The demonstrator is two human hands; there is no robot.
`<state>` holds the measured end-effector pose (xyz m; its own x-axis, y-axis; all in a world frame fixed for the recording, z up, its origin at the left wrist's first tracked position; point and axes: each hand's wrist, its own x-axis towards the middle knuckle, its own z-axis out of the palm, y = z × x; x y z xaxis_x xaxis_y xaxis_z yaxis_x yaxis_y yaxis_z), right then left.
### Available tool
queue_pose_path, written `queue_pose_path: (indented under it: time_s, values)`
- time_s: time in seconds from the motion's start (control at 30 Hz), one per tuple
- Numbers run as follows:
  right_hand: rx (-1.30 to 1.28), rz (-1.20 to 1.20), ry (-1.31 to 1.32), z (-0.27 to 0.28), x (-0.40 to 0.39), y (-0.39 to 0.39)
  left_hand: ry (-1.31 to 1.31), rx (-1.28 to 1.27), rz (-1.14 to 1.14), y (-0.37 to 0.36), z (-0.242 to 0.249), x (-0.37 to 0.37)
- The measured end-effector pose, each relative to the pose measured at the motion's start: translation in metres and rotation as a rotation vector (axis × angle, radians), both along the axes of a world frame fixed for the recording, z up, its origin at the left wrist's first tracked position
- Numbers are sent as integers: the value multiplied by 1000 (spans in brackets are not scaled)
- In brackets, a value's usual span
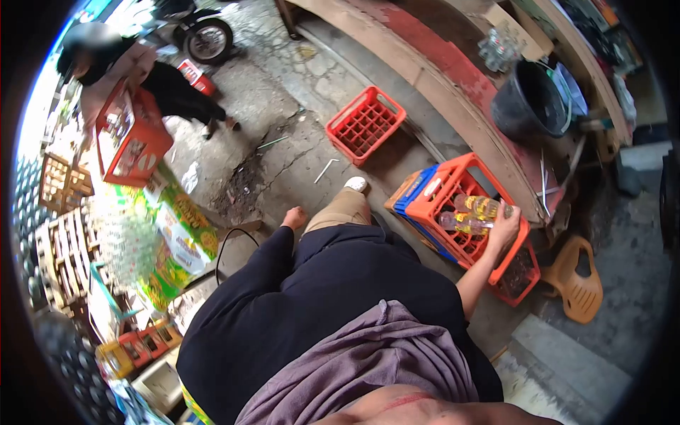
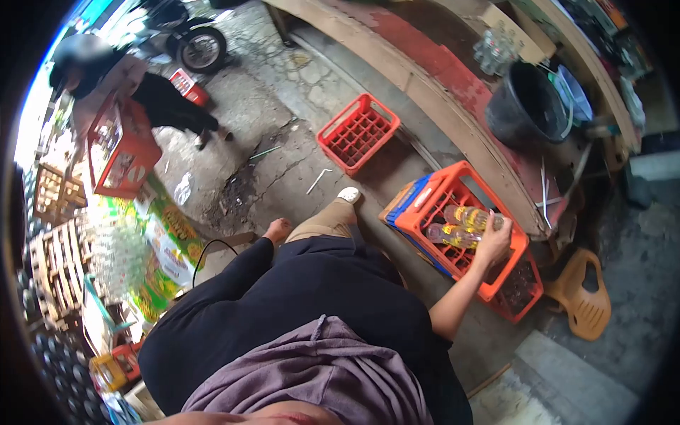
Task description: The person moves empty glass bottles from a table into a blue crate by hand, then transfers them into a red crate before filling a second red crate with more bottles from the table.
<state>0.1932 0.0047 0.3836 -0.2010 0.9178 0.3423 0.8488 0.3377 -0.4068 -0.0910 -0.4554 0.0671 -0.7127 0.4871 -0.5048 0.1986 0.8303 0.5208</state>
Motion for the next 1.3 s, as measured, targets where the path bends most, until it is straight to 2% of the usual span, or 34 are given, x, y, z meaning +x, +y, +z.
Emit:
queue_pose_path:
  time_s: [0.07,0.1,0.13,0.17,0.2,0.33,0.4,0.47,0.53,0.67,0.73,0.77,0.87,0.9,1.1,1.23,1.3]
  values:
    - [-22,-49,10,1,-2,-2,33,17,-39,10,-3,-21]
    - [-23,-41,40,2,-2,-3,94,-53,-158,14,-17,-36]
    - [-23,-32,72,1,-3,-3,62,-35,-183,21,-27,-50]
    - [-23,-38,91,-4,-2,-1,51,40,-186,33,-17,-60]
    - [-22,-37,112,-10,-1,2,38,-2,-136,53,9,-63]
    - [-43,-148,-69,-22,-10,2,35,68,-218,102,27,-94]
    - [-56,-178,-92,-32,-16,2,46,96,-303,119,16,-109]
    - [-108,-169,-66,-33,-25,-1,59,65,-362,133,20,-119]
    - [-46,-117,-78,-40,-30,-2,35,55,-366,144,25,-128]
    - [-148,2,-101,-50,-35,-2,13,2,-440,148,-2,-156]
    - [-137,20,-142,-48,-41,-8,67,-29,-604,150,-18,-171]
    - [-135,29,-157,-50,-41,-10,38,-51,-545,158,0,-171]
    - [-154,28,-138,-49,-50,-19,-42,-173,-512,178,10,-182]
    - [-155,13,-151,-49,-51,-20,29,-128,-581,182,9,-185]
    - [-174,-41,-203,-41,-60,-32,30,2,-749,221,3,-204]
    - [-166,-78,-194,-36,-61,-35,-39,40,-761,246,10,-205]
    - [-190,-77,-210,-34,-62,-35,-40,79,-786,252,-2,-211]
